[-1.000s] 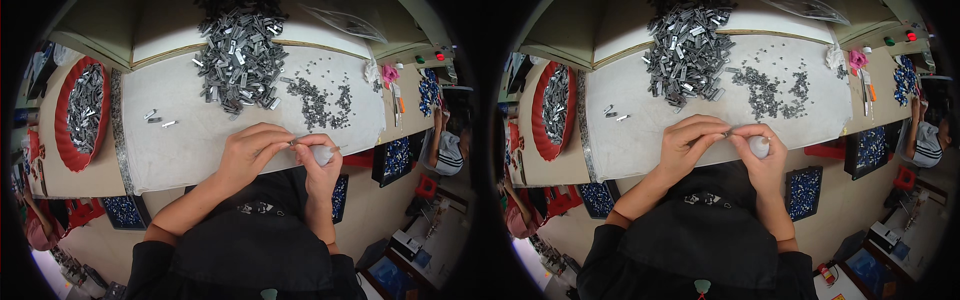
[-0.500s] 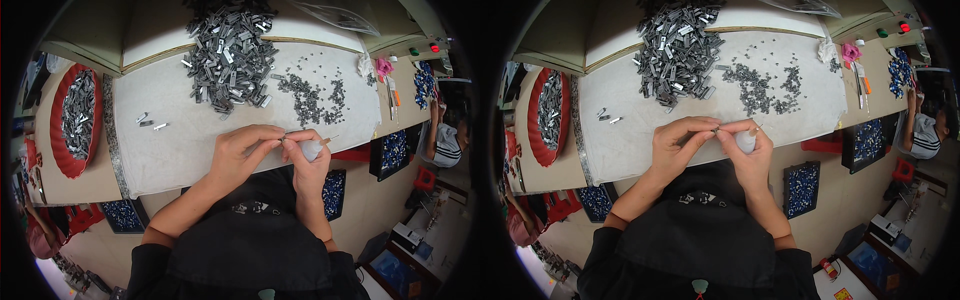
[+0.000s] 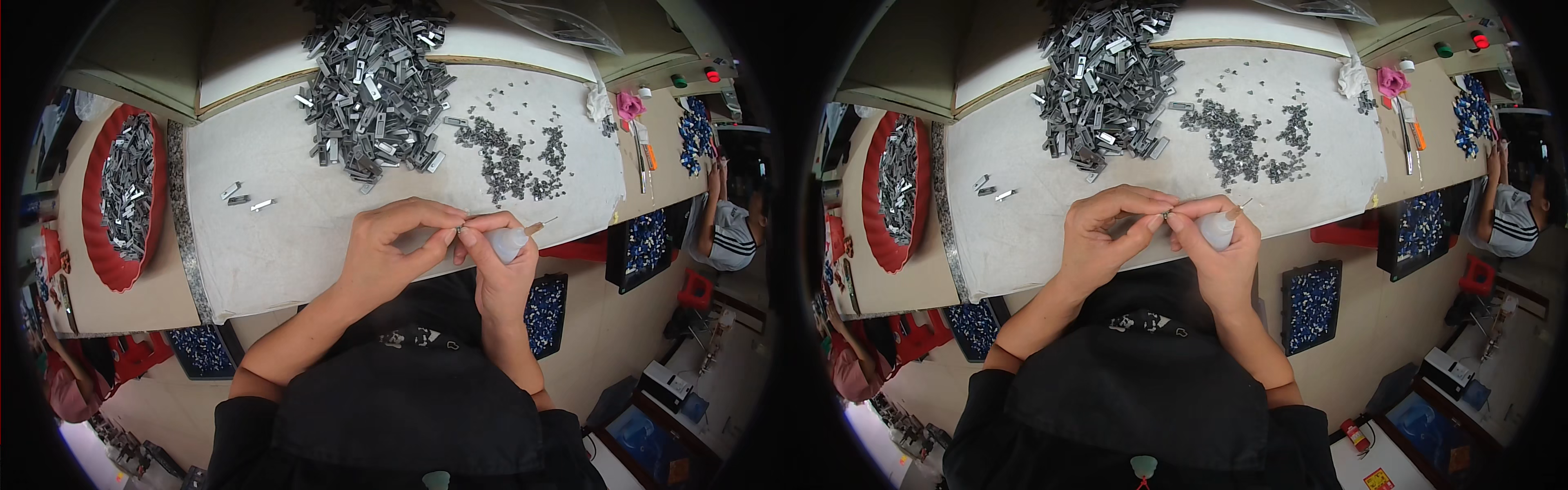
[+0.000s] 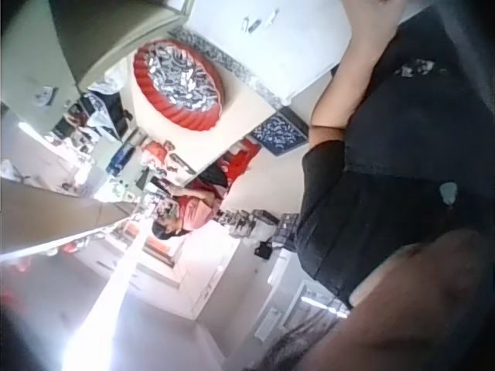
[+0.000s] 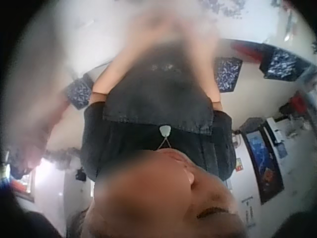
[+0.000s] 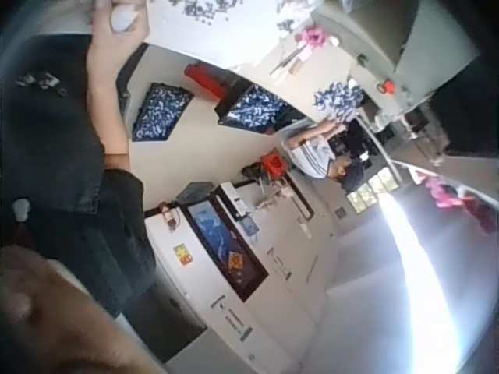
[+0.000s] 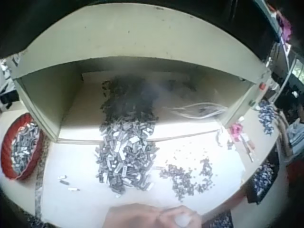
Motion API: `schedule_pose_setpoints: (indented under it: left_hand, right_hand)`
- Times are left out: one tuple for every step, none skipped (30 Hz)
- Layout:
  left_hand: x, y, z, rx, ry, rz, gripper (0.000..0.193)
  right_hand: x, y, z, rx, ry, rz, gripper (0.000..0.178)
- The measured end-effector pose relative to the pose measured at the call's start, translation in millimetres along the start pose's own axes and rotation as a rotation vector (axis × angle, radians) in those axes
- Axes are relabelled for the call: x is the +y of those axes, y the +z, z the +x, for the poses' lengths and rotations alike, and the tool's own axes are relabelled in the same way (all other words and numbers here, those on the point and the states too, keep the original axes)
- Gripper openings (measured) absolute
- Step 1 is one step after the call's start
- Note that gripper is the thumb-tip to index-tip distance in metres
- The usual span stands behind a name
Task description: The person puts away a water bottle, then applies glue from a squeeze bottle onto small metal components and fits them together by hand.
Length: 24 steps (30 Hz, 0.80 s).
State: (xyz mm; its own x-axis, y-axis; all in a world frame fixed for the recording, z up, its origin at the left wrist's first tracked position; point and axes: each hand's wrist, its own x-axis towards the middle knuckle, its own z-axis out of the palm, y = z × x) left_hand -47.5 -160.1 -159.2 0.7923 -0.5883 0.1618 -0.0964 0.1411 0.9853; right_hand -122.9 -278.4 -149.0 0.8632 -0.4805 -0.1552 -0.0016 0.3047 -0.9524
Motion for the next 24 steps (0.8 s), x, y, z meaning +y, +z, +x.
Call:
schedule_pose_setpoints:
  left_hand:
    - [0, 0, 0, 0.000, -0.037, -0.029, 0.014]
    - [0, 0, -1, -0.001, -0.075, -0.058, 0.014]
    - [-2, 1, -1, -0.001, -0.076, -0.058, 0.014]
    - [-4, 1, 0, 0.021, -0.043, -0.042, 0.012]
    - [-5, 2, 0, 0.043, -0.010, -0.026, 0.010]
    - [-6, 2, 1, 0.044, -0.011, -0.027, 0.010]
    - [-6, 2, 1, 0.047, -0.011, -0.024, 0.010]
    - [-6, 2, 1, 0.050, -0.011, -0.017, 0.010]
    - [-6, 2, 1, 0.051, -0.013, -0.015, 0.010]
    - [-6, 2, 1, 0.054, -0.014, -0.014, 0.010]
    - [-6, 2, 1, 0.057, -0.013, -0.017, 0.010]
    - [-7, 2, 1, 0.057, -0.013, -0.017, 0.010]
    - [-7, 2, 1, 0.060, -0.007, -0.016, 0.010]
    - [-7, 2, 0, 0.063, -0.002, -0.014, 0.010]
    - [-5, 1, 0, 0.063, -0.001, -0.014, 0.010]
    - [-3, 0, -1, 0.027, -0.047, -0.012, 0.012]
    - [-2, -1, -1, -0.008, -0.092, -0.009, 0.013]
    - [-2, -1, -1, -0.009, -0.090, -0.008, 0.013]
    - [-3, -1, -1, -0.001, -0.111, -0.014, 0.013]
    - [-3, -1, -1, 0.004, -0.131, -0.021, 0.014]
    - [-3, -1, -1, -0.001, -0.129, -0.021, 0.014]
    - [-3, -3, 0, -0.017, -0.092, -0.014, 0.014]
    - [-3, -3, -2, -0.028, -0.059, -0.007, 0.015]
    - [-3, -3, -2, -0.027, -0.063, -0.007, 0.015]
  right_hand:
    - [0, 0, 0, 0.000, 0.001, 0.000, 0.004]
    - [1, 1, 0, 0.006, 0.009, 0.009, 0.004]
    - [1, 2, 0, 0.012, 0.018, 0.018, 0.003]
    - [2, 2, 0, 0.013, 0.019, 0.017, 0.003]
    - [3, 2, 0, 0.008, 0.022, 0.039, 0.003]
    - [4, 2, 0, 0.004, 0.025, 0.060, 0.002]
    - [4, 3, 1, 0.005, 0.027, 0.059, 0.002]
    - [4, 3, 1, 0.007, 0.029, 0.059, 0.002]
    - [3, 3, 1, 0.010, 0.032, 0.060, 0.002]
    - [3, 3, 2, 0.009, 0.034, 0.062, 0.002]
    - [3, 4, 2, 0.010, 0.040, 0.068, 0.002]
    - [4, 4, 2, 0.012, 0.046, 0.074, 0.002]
    - [4, 4, 2, 0.013, 0.046, 0.074, 0.002]
    - [4, 4, 2, 0.012, 0.047, 0.075, 0.002]
    - [4, 4, 2, 0.011, 0.047, 0.077, 0.002]
    - [4, 4, 1, 0.011, 0.046, 0.078, 0.002]
    - [4, 3, 2, 0.007, 0.043, 0.071, 0.003]
    - [4, 3, 2, 0.003, 0.040, 0.065, 0.003]
    - [5, 2, 3, 0.003, 0.037, 0.066, 0.003]
    - [6, 1, 4, -0.017, 0.037, 0.075, 0.003]
    - [7, 0, 5, -0.036, 0.036, 0.085, 0.004]
    - [5, -2, 7, -0.032, 0.033, 0.086, 0.004]
    - [3, -4, 7, -0.074, 0.042, 0.104, 0.005]
    - [1, -6, 6, -0.116, 0.052, 0.122, 0.006]
